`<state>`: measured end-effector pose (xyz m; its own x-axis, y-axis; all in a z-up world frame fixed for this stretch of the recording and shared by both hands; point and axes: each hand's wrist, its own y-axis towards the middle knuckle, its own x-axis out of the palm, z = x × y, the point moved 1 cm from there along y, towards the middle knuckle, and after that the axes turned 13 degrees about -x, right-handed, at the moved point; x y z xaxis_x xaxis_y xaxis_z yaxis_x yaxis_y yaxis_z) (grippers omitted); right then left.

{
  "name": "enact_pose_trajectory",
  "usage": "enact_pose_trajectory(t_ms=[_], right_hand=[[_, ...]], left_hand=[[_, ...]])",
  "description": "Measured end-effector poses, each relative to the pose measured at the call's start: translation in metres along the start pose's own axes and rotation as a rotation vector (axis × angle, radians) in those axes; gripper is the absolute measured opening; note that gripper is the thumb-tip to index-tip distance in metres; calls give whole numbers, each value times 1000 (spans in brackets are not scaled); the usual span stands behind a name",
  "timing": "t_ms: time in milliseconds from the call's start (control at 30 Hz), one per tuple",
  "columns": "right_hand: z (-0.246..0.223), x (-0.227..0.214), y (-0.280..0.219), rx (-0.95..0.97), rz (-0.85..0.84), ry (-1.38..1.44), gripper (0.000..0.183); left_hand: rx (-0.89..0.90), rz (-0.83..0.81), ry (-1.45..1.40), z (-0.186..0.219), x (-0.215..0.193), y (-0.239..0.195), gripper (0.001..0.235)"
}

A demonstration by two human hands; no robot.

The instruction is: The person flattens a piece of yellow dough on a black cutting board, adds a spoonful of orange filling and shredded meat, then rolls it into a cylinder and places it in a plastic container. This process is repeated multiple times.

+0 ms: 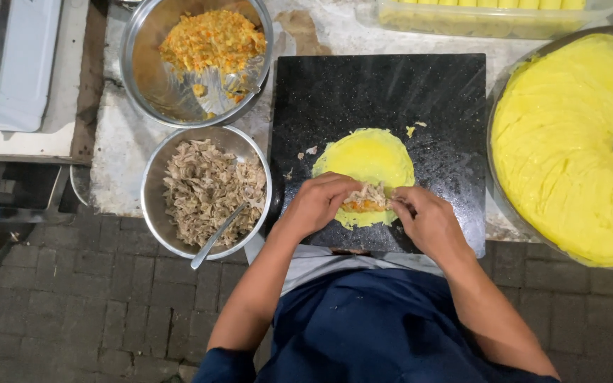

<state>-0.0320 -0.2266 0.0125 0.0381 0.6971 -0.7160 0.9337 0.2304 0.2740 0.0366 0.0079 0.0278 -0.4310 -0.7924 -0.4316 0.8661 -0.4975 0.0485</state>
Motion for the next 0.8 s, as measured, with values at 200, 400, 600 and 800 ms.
enact_pose_trajectory(t_ms=[200, 400, 600, 800], right_hand=[[-36, -7, 12, -38, 49, -33, 17], [-16, 7, 9, -192, 107, -22, 11], [-8, 5, 0, -220, 45, -54, 19], [-26, 19, -16, -242, 217, -138, 27]], left_hand=[[-10, 26, -46, 0, 6, 10, 25], [-106, 79, -89, -23, 17, 10, 27], [-2, 70, 67, 3, 9, 3, 18], [92, 80, 110, 13, -2, 6, 17]])
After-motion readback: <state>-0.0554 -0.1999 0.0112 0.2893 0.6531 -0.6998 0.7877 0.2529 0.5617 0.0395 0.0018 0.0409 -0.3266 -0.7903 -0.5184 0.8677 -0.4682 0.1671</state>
